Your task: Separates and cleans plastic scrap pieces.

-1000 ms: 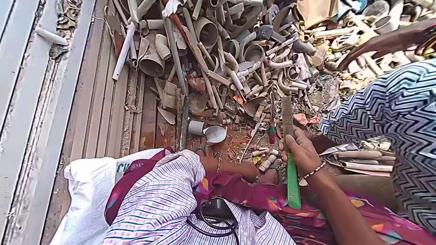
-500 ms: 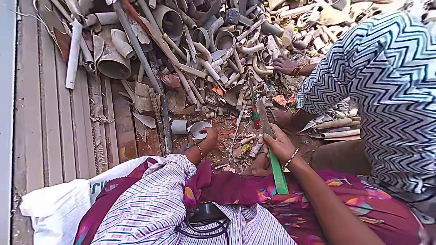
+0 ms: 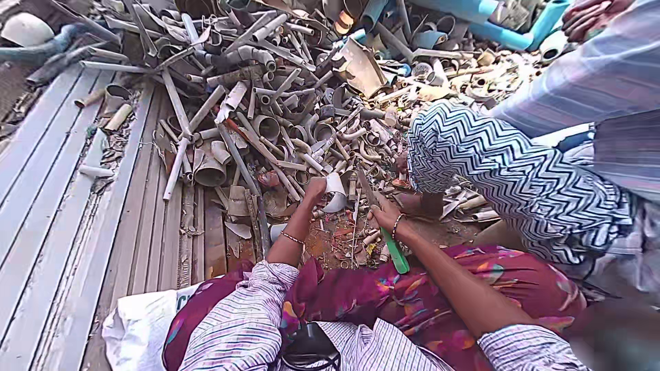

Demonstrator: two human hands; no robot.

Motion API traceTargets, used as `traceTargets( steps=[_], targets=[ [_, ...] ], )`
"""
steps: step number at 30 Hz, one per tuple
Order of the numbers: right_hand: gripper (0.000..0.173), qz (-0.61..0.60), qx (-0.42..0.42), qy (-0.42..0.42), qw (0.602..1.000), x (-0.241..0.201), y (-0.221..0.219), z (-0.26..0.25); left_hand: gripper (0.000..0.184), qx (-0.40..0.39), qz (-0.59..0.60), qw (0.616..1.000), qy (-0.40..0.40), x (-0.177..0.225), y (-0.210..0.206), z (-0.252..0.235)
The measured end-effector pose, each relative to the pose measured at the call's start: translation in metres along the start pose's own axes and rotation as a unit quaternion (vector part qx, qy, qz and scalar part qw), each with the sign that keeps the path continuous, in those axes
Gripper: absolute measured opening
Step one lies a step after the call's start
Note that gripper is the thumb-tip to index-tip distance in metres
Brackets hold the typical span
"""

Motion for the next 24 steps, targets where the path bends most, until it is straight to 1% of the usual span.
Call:
traceTargets(
  steps=[2,4,5,6,7,8,9,11,12,13,14,15,16,17,18,19,20,21,23,24],
  targets=[
    [0.044,0.031,0.027,0.050,0.998,-0.010,0.008,0.001,0.047,0.057,0.100,0.993,-0.022,0.023,0.002,0.012],
    [0.044,0.063,0.088,0.122,0.987,-0.027,0.015,0.014,0.050,0.086,0.143,0.984,-0.060,0.038,0.003,0.023],
    [0.045,0.077,0.135,0.175,0.972,-0.035,0.016,0.024,0.053,0.097,0.155,0.980,-0.082,0.041,0.005,0.025],
    [0.044,0.091,0.195,0.236,0.948,-0.040,0.015,0.033,0.055,0.102,0.168,0.975,-0.103,0.044,0.007,0.026],
    [0.042,0.106,0.261,0.298,0.912,-0.041,0.012,0.039,0.055,0.102,0.190,0.969,-0.120,0.047,0.009,0.027],
    [0.042,0.127,0.301,0.327,0.887,-0.038,0.010,0.042,0.053,0.100,0.222,0.961,-0.130,0.050,0.010,0.027],
    [0.044,0.164,0.292,0.301,0.893,-0.029,0.007,0.040,0.053,0.092,0.255,0.954,-0.127,0.052,0.010,0.029],
    [0.053,0.231,0.143,0.116,0.955,-0.009,0.009,0.027,0.056,0.084,0.308,0.943,-0.093,0.052,0.007,0.033],
    [0.054,0.228,0.108,0.063,0.966,-0.003,0.012,0.023,0.056,0.089,0.331,0.937,-0.066,0.049,0.007,0.031],
    [0.055,0.211,0.128,0.069,0.967,-0.004,0.013,0.023,0.054,0.100,0.361,0.927,-0.036,0.047,0.008,0.029],
    [0.051,0.187,0.185,0.113,0.958,-0.010,0.014,0.027,0.048,0.113,0.396,0.911,-0.005,0.044,0.008,0.028],
    [0.047,0.165,0.244,0.170,0.940,-0.016,0.014,0.033,0.043,0.119,0.431,0.894,0.020,0.043,0.006,0.029],
    [0.045,0.158,0.282,0.211,0.923,-0.021,0.015,0.037,0.039,0.120,0.456,0.881,0.038,0.044,0.006,0.032],
    [0.045,0.167,0.282,0.211,0.921,-0.022,0.014,0.036,0.038,0.119,0.469,0.874,0.049,0.046,0.005,0.036],
    [0.048,0.179,0.248,0.173,0.936,-0.015,0.013,0.031,0.038,0.117,0.467,0.875,0.053,0.046,0.004,0.041],
    [0.048,0.178,0.206,0.114,0.955,-0.006,0.013,0.023,0.038,0.108,0.471,0.875,0.046,0.048,0.005,0.043],
    [0.048,0.148,0.190,0.072,0.968,0.000,0.014,0.017,0.039,0.088,0.479,0.873,0.033,0.051,0.007,0.045],
    [0.048,0.112,0.205,0.059,0.971,0.001,0.015,0.014,0.038,0.075,0.473,0.878,0.020,0.054,0.011,0.044],
    [0.049,0.058,0.260,0.102,0.958,-0.005,0.022,0.017,0.029,0.071,0.419,0.905,-0.006,0.058,0.013,0.046],
    [0.052,0.038,0.281,0.128,0.950,-0.009,0.027,0.019,0.030,0.047,0.393,0.918,-0.021,0.061,0.012,0.046]
  ],
)
Point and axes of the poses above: each hand's wrist, its own z-axis away from the middle knuckle, its own y-axis out of the back of the hand, x = y × z, the point moved 4 cm from there along -z, towards the middle knuckle, and after that the axes turned 2 degrees about y, right-handed, at the moved point
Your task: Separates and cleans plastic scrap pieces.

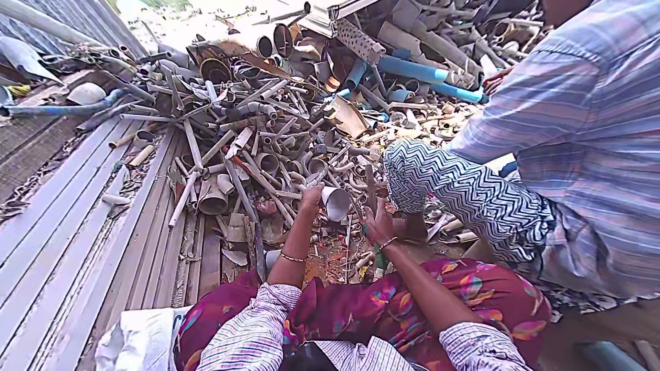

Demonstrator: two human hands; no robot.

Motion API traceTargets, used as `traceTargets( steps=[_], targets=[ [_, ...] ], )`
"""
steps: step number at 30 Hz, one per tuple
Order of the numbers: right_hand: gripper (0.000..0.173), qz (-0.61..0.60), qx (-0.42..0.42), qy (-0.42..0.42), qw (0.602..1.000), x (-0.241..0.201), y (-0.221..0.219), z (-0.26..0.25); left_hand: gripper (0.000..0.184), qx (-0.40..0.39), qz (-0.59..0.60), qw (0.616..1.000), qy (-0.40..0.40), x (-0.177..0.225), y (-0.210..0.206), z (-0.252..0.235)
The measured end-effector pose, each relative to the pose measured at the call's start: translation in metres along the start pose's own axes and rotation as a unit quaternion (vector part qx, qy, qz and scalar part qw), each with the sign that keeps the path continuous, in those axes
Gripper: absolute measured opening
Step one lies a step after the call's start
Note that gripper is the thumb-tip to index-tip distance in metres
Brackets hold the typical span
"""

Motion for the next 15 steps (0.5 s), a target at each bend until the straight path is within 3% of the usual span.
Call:
traceTargets(
  steps=[4,9,12,15],
  targets=[
    [0.071,-0.037,0.004,0.006,0.999,0.005,-0.002,-0.008,0.029,-0.107,-0.115,0.987,0.024,-0.004,-0.018,0.011],
    [0.035,-0.034,0.039,-0.030,0.998,0.010,-0.002,-0.009,0.044,-0.230,-0.156,0.960,0.024,0.006,-0.041,0.052],
    [0.032,-0.065,0.050,-0.088,0.993,0.011,0.003,-0.010,0.046,-0.183,-0.109,0.976,-0.053,0.034,-0.025,0.051],
    [0.024,-0.208,0.053,-0.128,0.968,0.017,-0.004,-0.012,0.042,-0.122,-0.046,0.981,-0.143,0.044,0.004,0.028]
  ],
)
Point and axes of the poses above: each hand's wrist, its own z-axis away from the middle knuckle, its own y-axis out of the back of the hand, x = y × z, the point moved 4 cm from there along -z, towards the middle knuckle, and after that the axes turned 2 degrees about y, right-handed, at the moved point
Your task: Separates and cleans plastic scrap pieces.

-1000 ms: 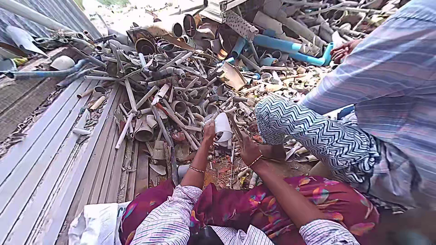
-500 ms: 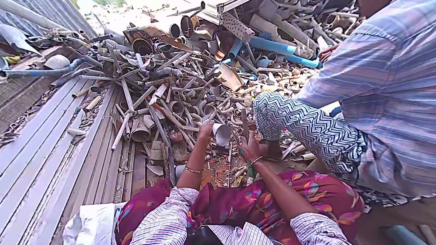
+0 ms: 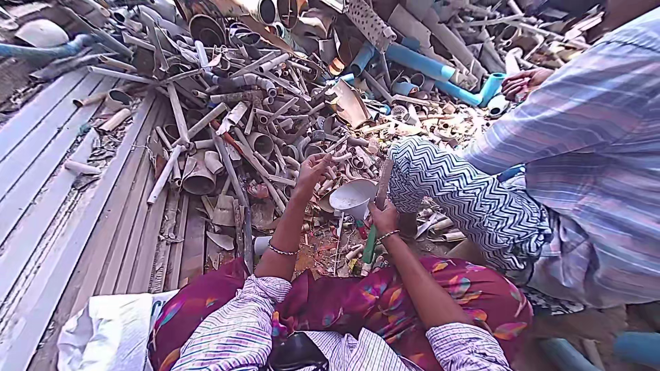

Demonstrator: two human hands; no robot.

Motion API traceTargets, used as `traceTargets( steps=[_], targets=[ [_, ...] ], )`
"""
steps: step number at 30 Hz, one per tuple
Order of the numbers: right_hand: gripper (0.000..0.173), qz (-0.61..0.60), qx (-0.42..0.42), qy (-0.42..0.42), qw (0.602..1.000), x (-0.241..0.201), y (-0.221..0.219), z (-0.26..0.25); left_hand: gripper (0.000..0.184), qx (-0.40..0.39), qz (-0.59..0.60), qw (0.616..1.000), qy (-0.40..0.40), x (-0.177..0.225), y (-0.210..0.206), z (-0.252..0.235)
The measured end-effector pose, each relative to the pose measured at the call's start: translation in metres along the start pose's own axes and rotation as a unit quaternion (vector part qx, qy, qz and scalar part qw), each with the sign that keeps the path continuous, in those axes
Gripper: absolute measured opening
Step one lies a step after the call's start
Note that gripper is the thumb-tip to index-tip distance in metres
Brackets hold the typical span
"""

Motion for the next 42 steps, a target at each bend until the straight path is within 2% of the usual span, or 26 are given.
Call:
traceTargets(
  steps=[3,6,8,10,12,14,16,18,20,22,25,27,30,32,36,40,42],
  targets=[
    [0.018,-0.159,-0.010,-0.046,0.986,-0.007,-0.008,0.007,0.061,-0.105,0.068,0.992,-0.016,-0.043,0.018,-0.012],
    [0.013,-0.253,-0.005,-0.085,0.964,-0.018,-0.016,0.014,0.089,-0.240,0.171,0.956,-0.014,-0.080,-0.001,-0.001],
    [0.012,-0.283,0.003,-0.111,0.953,-0.022,-0.021,0.018,0.101,-0.273,0.188,0.943,-0.010,-0.088,-0.028,0.012],
    [0.016,-0.269,0.003,-0.111,0.957,-0.020,-0.025,0.019,0.118,-0.274,0.202,0.940,-0.004,-0.092,-0.049,0.021],
    [0.019,-0.196,-0.021,-0.076,0.978,-0.015,-0.029,0.017,0.106,-0.228,0.259,0.939,0.003,-0.085,-0.057,0.029],
    [0.023,-0.107,-0.057,-0.031,0.992,-0.014,-0.031,0.018,0.078,-0.171,0.348,0.921,0.024,-0.075,-0.055,0.028],
    [0.035,-0.069,-0.056,0.014,0.996,-0.018,-0.030,0.023,0.083,-0.155,0.430,0.889,0.028,-0.067,-0.045,0.017],
    [0.044,-0.027,0.004,0.104,0.994,-0.020,-0.023,0.027,0.094,-0.159,0.486,0.859,0.037,-0.066,-0.029,0.005],
    [0.052,0.018,0.060,0.249,0.966,-0.019,-0.019,0.032,0.093,-0.151,0.513,0.844,0.040,-0.066,-0.012,-0.006],
    [0.048,0.064,0.078,0.393,0.914,-0.018,-0.022,0.044,0.090,-0.141,0.526,0.838,0.035,-0.067,0.000,-0.012],
    [0.035,0.104,0.032,0.508,0.854,-0.019,-0.037,0.073,0.077,-0.109,0.512,0.852,0.026,-0.066,0.009,-0.013],
    [0.036,0.115,-0.013,0.484,0.868,-0.016,-0.047,0.083,0.071,-0.097,0.502,0.859,0.020,-0.066,0.009,-0.009],
    [0.044,0.169,-0.093,0.331,0.924,-0.020,-0.051,0.071,0.078,-0.109,0.488,0.866,0.021,-0.069,0.004,-0.006],
    [0.049,0.199,-0.102,0.287,0.931,-0.023,-0.050,0.057,0.078,-0.120,0.456,0.881,0.027,-0.072,0.001,-0.004],
    [0.050,0.199,-0.092,0.300,0.928,-0.023,-0.053,0.055,0.089,-0.173,0.424,0.889,0.008,-0.074,-0.010,0.000],
    [0.048,0.084,-0.210,0.312,0.923,-0.026,-0.059,0.081,0.075,-0.133,0.441,0.887,-0.044,-0.067,-0.014,0.008],
    [0.048,0.108,-0.173,0.329,0.922,-0.019,-0.058,0.074,0.069,-0.140,0.456,0.877,-0.061,-0.063,-0.010,0.006]
  ],
)
Point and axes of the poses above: each hand's wrist, its own z-axis away from the middle knuckle, its own y-axis out of the back of the hand, x = y × z, the point moved 4 cm from there along -z, towards the middle knuckle, and after that the axes turned 2 degrees about y, right-handed, at the moved point
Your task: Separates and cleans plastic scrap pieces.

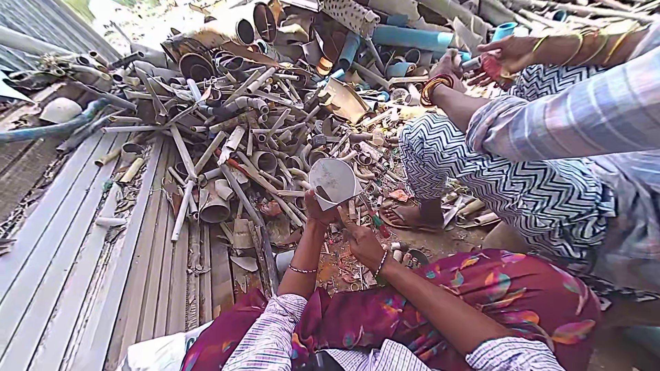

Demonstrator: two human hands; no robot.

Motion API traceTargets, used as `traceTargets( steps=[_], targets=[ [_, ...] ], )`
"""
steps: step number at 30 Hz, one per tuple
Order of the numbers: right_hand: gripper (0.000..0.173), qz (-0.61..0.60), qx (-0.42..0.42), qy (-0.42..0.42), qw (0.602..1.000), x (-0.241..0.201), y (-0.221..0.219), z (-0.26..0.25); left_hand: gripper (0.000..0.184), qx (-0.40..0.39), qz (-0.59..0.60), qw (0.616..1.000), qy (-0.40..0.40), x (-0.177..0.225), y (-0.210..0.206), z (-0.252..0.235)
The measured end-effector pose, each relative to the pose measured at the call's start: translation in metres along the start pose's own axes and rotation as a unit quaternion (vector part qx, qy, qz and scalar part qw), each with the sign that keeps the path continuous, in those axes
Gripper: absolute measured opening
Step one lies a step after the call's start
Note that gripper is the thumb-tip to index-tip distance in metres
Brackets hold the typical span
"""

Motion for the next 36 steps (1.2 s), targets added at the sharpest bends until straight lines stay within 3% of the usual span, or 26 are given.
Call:
traceTargets(
  steps=[4,6,9,12,14,17,20,23,26,29,31,34,36],
  targets=[
    [0.043,0.088,0.070,-0.028,0.993,0.018,0.012,-0.013,0.077,-0.034,0.021,0.999,0.018,0.005,0.003,-0.009],
    [0.046,0.044,0.035,0.003,0.998,0.009,0.003,-0.007,0.072,-0.031,0.003,0.999,0.010,0.005,0.000,-0.007],
    [0.049,-0.002,-0.008,0.040,0.999,0.001,-0.006,-0.005,0.067,0.037,-0.049,0.998,-0.018,0.007,0.000,-0.003],
    [0.053,0.075,0.059,-0.034,0.995,0.023,0.010,-0.020,0.080,0.015,-0.048,0.999,0.018,-0.001,0.002,-0.004],
    [0.050,0.083,0.090,-0.052,0.991,0.024,0.018,-0.029,0.069,-0.021,-0.065,0.996,0.053,-0.011,0.001,-0.003],
    [0.026,0.038,0.044,-0.017,0.998,0.006,0.011,-0.024,0.046,-0.038,-0.109,0.990,0.083,-0.023,-0.004,0.004],
    [0.036,0.071,-0.006,-0.048,0.996,0.009,0.014,-0.026,0.054,-0.011,-0.126,0.990,0.066,-0.015,-0.001,0.005],
    [0.059,0.118,0.046,-0.104,0.986,0.027,0.024,-0.035,0.057,-0.009,-0.151,0.985,0.083,-0.014,-0.003,0.006],
    [0.036,0.067,-0.007,-0.070,0.995,0.012,0.018,-0.028,0.043,0.011,-0.114,0.989,0.089,-0.021,-0.003,0.006],
    [0.049,0.088,-0.055,-0.085,0.991,0.014,0.019,-0.028,0.055,0.027,-0.098,0.993,0.061,-0.012,0.000,0.001],
    [0.058,0.116,-0.011,-0.128,0.985,0.030,0.024,-0.032,0.063,0.018,-0.129,0.990,0.063,-0.009,0.000,0.001],
    [0.045,0.033,-0.031,-0.085,0.995,0.017,0.015,-0.026,0.070,0.015,-0.084,0.995,0.057,-0.014,-0.003,0.002],
    [0.046,0.000,-0.047,-0.039,0.998,0.010,0.009,-0.023,0.067,0.021,-0.053,0.998,0.031,-0.010,-0.003,-0.001]
  ],
)
Point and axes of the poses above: each hand's wrist, its own z-axis away from the middle knuckle, its own y-axis out of the back of the hand, x = y × z, the point moved 4 cm from there along -z, towards the middle knuckle, and after that the axes turned 2 degrees about y, right-handed, at the moved point
